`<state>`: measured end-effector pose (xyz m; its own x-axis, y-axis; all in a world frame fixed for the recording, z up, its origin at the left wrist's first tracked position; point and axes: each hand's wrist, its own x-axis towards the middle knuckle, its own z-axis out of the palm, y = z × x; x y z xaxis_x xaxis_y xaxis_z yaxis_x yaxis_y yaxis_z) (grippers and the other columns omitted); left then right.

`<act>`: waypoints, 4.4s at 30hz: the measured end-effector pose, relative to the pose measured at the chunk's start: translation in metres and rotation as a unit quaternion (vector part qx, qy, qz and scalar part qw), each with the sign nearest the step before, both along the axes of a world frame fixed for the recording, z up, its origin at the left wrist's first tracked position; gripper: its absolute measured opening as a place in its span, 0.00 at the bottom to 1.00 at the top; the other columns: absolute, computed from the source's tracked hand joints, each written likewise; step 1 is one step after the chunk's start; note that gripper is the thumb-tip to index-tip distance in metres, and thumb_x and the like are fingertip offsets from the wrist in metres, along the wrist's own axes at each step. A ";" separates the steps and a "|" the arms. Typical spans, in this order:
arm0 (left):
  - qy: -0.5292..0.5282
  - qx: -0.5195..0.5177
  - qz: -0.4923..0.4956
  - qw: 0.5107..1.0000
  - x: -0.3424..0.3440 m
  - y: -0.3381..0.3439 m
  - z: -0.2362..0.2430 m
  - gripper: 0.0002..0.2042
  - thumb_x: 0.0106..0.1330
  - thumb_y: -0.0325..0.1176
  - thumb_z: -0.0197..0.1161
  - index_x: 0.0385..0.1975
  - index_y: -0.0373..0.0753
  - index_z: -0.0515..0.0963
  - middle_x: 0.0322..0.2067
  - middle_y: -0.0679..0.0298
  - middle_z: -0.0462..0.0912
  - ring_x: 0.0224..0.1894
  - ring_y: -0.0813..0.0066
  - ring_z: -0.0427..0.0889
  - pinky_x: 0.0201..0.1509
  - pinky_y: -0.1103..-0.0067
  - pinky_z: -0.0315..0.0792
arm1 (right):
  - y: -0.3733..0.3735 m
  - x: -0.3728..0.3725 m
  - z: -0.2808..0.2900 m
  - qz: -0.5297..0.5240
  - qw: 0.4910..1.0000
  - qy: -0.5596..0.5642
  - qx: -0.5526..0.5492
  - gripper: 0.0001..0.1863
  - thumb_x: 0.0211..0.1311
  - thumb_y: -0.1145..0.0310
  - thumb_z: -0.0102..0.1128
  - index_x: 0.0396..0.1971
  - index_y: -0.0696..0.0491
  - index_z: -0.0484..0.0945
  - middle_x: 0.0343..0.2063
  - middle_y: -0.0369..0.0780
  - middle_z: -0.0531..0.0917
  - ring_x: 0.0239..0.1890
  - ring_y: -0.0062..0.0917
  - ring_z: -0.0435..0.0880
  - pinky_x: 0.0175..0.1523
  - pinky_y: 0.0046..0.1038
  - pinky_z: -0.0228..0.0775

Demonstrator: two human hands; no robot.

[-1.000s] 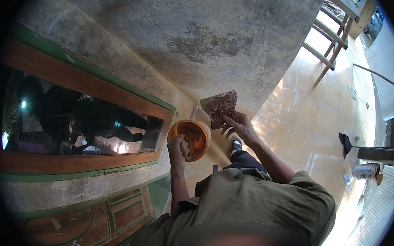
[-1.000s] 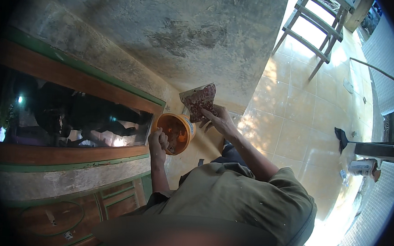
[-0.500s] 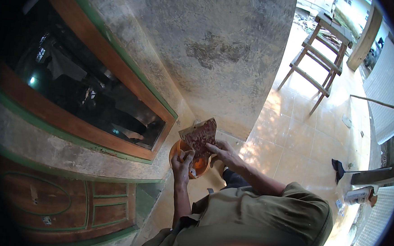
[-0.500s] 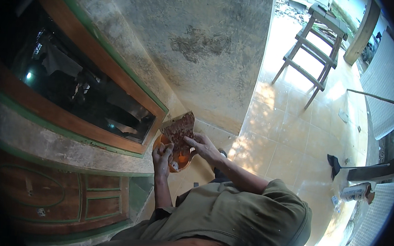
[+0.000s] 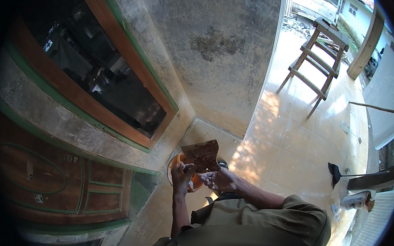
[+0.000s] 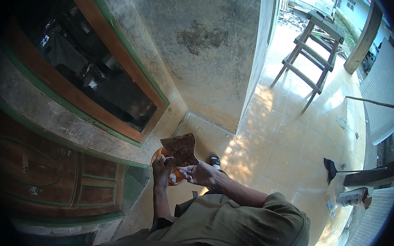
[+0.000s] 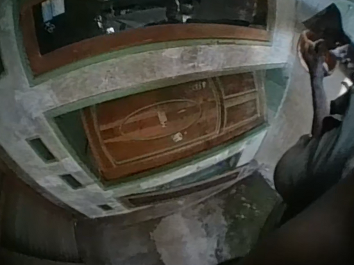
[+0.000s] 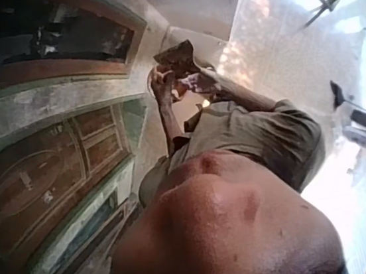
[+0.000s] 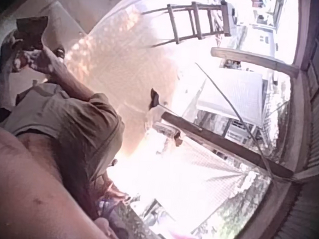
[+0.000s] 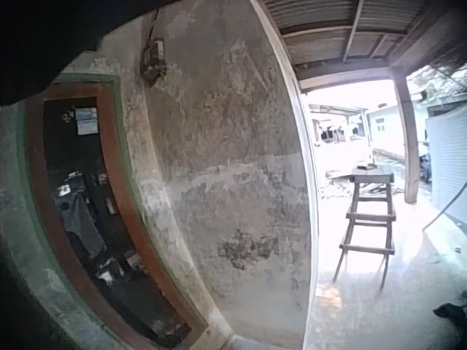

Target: Applying and smoothing plaster or putty on an exterior wall using a handheld scraper tool.

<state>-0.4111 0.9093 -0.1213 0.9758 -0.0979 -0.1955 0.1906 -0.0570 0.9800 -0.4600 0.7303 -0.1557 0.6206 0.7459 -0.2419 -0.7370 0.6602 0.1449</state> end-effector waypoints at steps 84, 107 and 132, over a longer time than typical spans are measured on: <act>0.065 -0.074 -0.256 0.962 0.378 -0.143 0.031 0.10 0.62 0.30 0.57 0.20 0.44 0.66 0.16 0.73 0.68 0.10 0.93 0.54 0.11 0.88 0.45 | -0.210 0.285 0.228 -0.447 -0.180 -0.197 -0.854 0.19 0.45 0.79 0.64 0.42 0.56 0.79 0.26 0.36 0.75 0.21 0.20 0.77 0.21 0.23 0.69; 0.051 -0.080 -0.231 0.968 0.376 -0.112 0.040 0.10 0.63 0.29 0.55 0.18 0.40 0.69 0.12 0.74 0.65 0.09 0.91 0.54 0.11 0.88 0.47 | -0.237 0.286 0.227 -0.427 -0.176 -0.236 -0.855 0.14 0.54 0.75 0.61 0.43 0.52 0.80 0.22 0.36 0.77 0.16 0.19 0.74 0.18 0.24 0.67; 0.062 -0.061 -0.226 0.970 0.383 -0.116 0.044 0.10 0.61 0.31 0.56 0.19 0.45 0.66 0.16 0.75 0.68 0.10 0.93 0.55 0.11 0.90 0.47 | -0.260 0.276 0.209 -0.094 -0.347 -0.408 -0.839 0.20 0.42 0.70 0.62 0.40 0.59 0.78 0.47 0.40 0.69 0.48 0.32 0.68 0.51 0.35 0.65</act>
